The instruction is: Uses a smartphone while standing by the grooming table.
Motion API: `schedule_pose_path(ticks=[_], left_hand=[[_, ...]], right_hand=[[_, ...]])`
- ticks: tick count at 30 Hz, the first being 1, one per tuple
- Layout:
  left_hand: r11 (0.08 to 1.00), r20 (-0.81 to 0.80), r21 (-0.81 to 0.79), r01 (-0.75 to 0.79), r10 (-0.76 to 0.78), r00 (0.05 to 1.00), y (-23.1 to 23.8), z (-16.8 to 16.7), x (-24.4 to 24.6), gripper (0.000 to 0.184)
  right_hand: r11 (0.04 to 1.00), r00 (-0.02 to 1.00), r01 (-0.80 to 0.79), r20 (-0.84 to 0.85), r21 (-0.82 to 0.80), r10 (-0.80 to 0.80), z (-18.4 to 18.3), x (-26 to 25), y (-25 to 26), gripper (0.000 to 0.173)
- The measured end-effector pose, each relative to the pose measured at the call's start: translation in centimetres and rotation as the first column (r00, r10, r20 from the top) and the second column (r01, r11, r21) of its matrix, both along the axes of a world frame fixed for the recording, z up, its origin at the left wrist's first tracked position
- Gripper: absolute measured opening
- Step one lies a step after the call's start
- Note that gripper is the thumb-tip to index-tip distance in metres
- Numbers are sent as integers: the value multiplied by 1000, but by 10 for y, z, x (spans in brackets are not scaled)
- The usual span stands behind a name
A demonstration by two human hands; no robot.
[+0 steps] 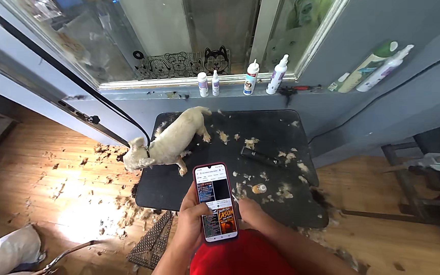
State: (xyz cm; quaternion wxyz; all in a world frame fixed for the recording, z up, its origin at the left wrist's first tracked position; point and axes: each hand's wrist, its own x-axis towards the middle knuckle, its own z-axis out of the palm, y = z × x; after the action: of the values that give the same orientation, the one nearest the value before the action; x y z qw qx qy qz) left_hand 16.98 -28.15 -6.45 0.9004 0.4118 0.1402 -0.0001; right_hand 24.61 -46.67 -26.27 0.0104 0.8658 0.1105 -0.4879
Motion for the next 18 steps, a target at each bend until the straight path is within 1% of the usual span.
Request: schedule_pose_path(ticks=[2,4,5,7,9,10,12,14,16,18], left_hand=[[1000,-36,14,-21,22,999,-1,3,-2,53],[1000,-51,18,-17,18,999,0,5,-6,44],[1000,-42,18,-8,8,999,2,6,-7,44],[999,-25,31,-10,11,1000,4,7,-9,51],[999,-12,40,-29,29,999,4,8,-11,58],[998,-13,37,-42,42,999,4,9,-11,59],[998,-14,31,-54,54,998,3,10,-14,54],[998,-14,38,-54,54,998,4,9,-18,52],[998,-20,39,-55,56,998,5,8,-22,50],[997,-27,43,-66,67,997,7,8,-26,49]], right_hand=[[1000,1000,17,-15,-5,-17,4,4,6,46],[1000,1000,6,-27,-4,-6,10,5,13,41],[1000,1000,1,-20,2,-1,11,6,17,39],[1000,1000,-6,10,19,6,13,7,24,34],[999,998,2,63,44,-4,15,8,28,27],[999,996,7,85,52,-11,15,9,29,26],[998,994,32,99,54,-38,10,11,30,28],[997,994,57,90,51,-61,1,13,28,39],[995,993,73,91,69,-79,-8,16,22,39],[989,990,119,64,88,-125,-8,19,19,41]])
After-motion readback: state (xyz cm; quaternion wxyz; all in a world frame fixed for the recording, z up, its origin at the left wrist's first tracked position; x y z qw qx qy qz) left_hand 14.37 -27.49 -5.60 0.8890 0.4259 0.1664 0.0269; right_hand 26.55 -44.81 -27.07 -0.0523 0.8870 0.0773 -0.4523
